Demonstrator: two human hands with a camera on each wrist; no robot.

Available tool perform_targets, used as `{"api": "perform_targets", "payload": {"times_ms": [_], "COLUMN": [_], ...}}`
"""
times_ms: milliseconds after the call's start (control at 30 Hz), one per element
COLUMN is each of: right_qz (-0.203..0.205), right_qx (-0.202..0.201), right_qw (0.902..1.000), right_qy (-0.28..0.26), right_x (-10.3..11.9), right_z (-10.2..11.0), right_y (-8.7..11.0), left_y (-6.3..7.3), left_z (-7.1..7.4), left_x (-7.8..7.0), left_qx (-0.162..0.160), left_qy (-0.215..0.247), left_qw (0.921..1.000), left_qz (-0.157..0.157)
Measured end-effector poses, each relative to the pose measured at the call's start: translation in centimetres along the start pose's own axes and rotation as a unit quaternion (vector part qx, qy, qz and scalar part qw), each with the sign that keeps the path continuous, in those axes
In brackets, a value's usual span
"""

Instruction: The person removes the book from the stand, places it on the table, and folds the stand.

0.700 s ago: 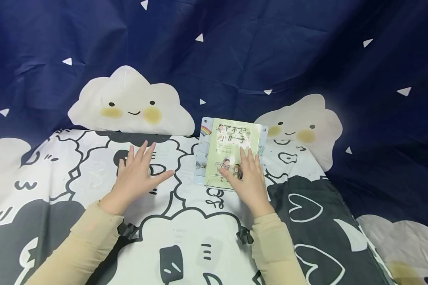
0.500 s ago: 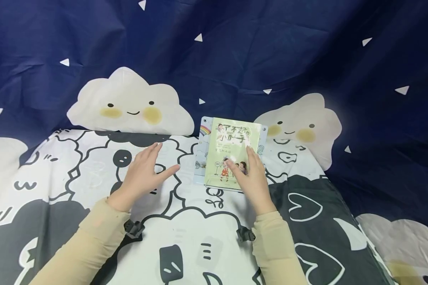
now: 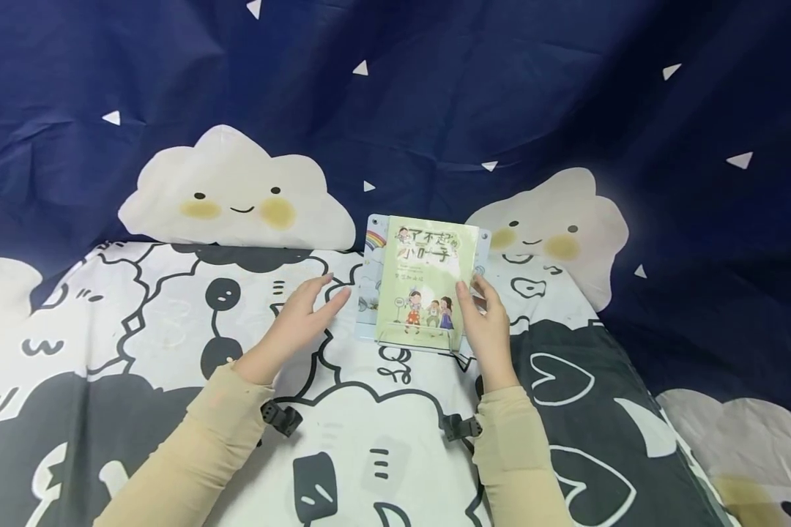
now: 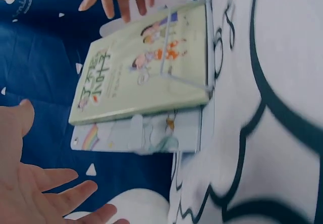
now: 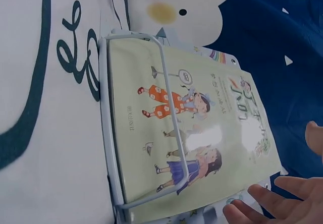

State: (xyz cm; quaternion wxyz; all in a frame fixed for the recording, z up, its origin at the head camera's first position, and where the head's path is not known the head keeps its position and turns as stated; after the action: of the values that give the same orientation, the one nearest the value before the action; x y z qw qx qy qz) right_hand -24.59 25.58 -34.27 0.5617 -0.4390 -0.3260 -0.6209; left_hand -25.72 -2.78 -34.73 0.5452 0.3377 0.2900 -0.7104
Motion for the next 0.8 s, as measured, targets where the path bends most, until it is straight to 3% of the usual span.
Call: {"api": "perform_targets", "payload": {"times_ms": [333,600,800], "right_qz": [-0.059,-0.098,-0.104], "right_qx": [0.018,0.039,0.059], "right_qw": [0.9945,0.9876,0.9851], "right_qy": [-0.085,-0.117,-0.124], "right_x": [-1.5,-2.4,-2.3], "right_z": [0.2,0.1,-0.4], "right_y": [-0.5,-0.8,-0.7], "left_y": [-0.8,-1.2,-1.0], "left_z": [-3.6,-6.3,-7.4], "left_x": [-1.0,-1.6,-1.4], "left_qx": [0.054,0.116,0.132], "left_qy": [0.1,0.162,0.207], "left_qw": [0.9935,0.9798,0.9688], "left_qz": [-0.003,0.018,0.037]}}
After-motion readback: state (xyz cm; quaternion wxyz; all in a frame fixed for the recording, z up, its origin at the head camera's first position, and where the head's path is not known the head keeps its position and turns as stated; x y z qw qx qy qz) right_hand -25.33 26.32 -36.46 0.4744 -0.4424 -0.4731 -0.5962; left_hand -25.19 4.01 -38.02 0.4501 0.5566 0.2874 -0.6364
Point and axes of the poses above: each hand's wrist, its own y-axis away from the middle knuckle, its own z-axis out of the back of the hand, x = y × z, the point moved 4 cm from there along -y, towards the middle knuckle, and after that the axes turned 7 degrees about x, right-handed, at the moved point
